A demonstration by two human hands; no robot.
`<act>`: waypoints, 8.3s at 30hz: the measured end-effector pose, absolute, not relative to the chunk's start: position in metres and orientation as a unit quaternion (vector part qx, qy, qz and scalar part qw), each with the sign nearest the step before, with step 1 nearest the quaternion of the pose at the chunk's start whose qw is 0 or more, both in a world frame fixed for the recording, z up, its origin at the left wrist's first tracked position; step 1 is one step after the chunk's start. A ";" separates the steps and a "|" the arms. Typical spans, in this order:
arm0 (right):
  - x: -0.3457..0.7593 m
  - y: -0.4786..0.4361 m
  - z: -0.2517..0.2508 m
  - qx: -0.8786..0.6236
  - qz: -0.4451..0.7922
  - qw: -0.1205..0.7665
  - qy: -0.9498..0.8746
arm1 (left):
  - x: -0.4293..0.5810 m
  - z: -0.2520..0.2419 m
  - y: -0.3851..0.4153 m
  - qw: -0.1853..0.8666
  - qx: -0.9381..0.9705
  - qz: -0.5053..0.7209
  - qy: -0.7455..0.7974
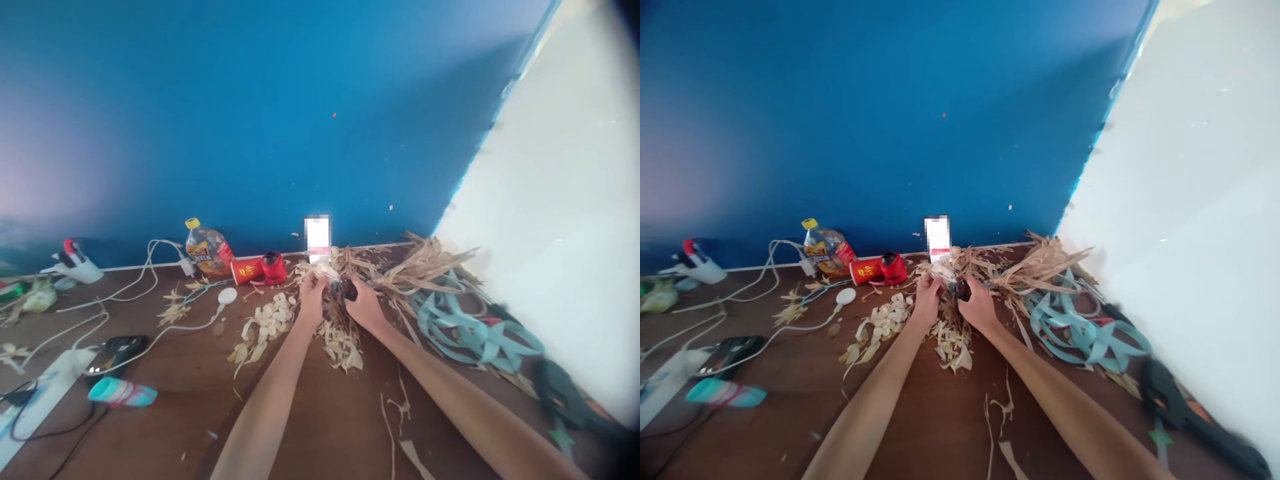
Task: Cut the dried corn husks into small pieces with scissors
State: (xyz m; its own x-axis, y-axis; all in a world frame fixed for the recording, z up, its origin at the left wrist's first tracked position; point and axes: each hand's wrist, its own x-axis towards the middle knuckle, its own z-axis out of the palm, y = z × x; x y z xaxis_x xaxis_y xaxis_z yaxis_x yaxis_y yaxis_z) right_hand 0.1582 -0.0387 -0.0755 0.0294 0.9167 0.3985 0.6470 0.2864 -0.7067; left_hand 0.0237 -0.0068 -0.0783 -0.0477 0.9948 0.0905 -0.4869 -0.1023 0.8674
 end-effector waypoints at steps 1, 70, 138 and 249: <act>0.158 -0.039 -0.075 -0.576 0.160 0.427 -0.678 | 0.024 -0.079 -0.007 0.577 0.381 0.638 0.339; 0.159 -0.042 -0.074 -0.619 0.150 0.355 -0.684 | 0.024 -0.079 -0.007 0.576 0.339 0.653 0.356; 0.162 -0.043 -0.071 -0.581 0.172 0.356 -0.711 | 0.024 -0.079 -0.011 0.456 0.484 0.610 0.431; 0.161 -0.046 -0.074 -0.615 0.110 0.291 -0.725 | 0.023 -0.079 -0.015 0.432 0.515 0.610 0.419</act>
